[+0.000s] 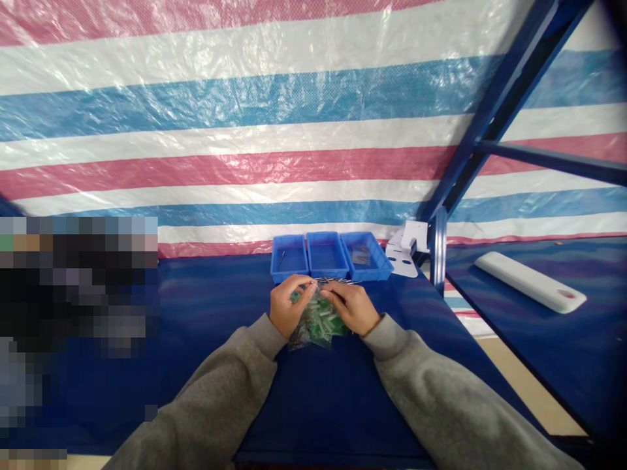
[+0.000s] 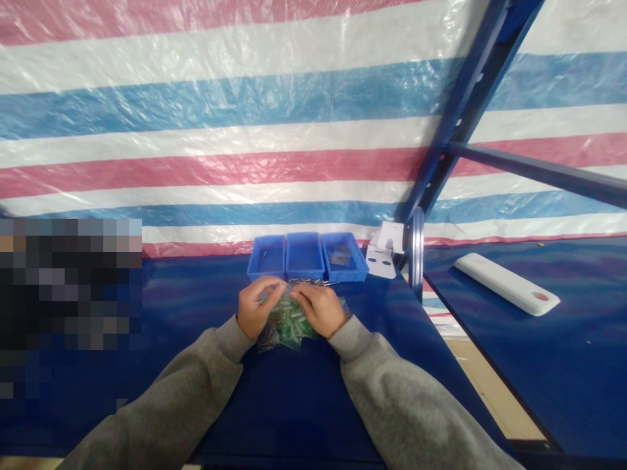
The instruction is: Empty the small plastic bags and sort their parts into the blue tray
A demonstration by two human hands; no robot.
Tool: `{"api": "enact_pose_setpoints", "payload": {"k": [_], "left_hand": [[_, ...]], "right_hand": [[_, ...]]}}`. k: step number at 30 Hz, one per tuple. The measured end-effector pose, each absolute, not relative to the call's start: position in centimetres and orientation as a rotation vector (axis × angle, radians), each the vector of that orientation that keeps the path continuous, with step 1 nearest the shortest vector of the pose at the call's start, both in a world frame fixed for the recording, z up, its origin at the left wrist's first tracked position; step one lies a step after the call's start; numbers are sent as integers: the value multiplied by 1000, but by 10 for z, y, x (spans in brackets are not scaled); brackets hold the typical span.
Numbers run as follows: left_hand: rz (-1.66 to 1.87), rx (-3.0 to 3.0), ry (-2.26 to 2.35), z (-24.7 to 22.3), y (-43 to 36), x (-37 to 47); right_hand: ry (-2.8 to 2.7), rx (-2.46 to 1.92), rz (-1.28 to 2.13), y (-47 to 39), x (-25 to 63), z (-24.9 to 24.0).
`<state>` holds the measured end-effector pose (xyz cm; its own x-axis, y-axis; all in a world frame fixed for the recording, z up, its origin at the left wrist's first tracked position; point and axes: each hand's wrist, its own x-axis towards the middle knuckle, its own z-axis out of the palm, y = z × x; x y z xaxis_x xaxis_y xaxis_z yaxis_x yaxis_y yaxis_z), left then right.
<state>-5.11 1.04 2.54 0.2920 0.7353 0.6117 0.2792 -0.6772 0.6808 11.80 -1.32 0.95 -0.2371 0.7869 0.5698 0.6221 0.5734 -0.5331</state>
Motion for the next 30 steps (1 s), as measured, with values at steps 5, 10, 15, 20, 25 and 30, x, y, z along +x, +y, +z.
{"api": "enact_pose_setpoints", "payload": {"k": [5, 10, 15, 20, 25, 30], "left_hand": [[1314, 2078, 927, 24, 10, -52], [1388, 2220, 939, 24, 15, -54], [1396, 2222, 929, 22, 15, -53], [1320, 2049, 983, 20, 13, -51], [1271, 2016, 1004, 19, 12, -50], [1260, 2043, 995, 18, 11, -50]], "right_hand": [[-1906, -1147, 220, -11, 119, 7], [-1829, -1171, 164, -12, 121, 7], [-1789, -1180, 151, -15, 120, 13], [-1800, -1154, 190, -17, 119, 14], [-1864, -1102, 266, -20, 117, 15], [-1928, -1068, 277, -21, 115, 17]]}}
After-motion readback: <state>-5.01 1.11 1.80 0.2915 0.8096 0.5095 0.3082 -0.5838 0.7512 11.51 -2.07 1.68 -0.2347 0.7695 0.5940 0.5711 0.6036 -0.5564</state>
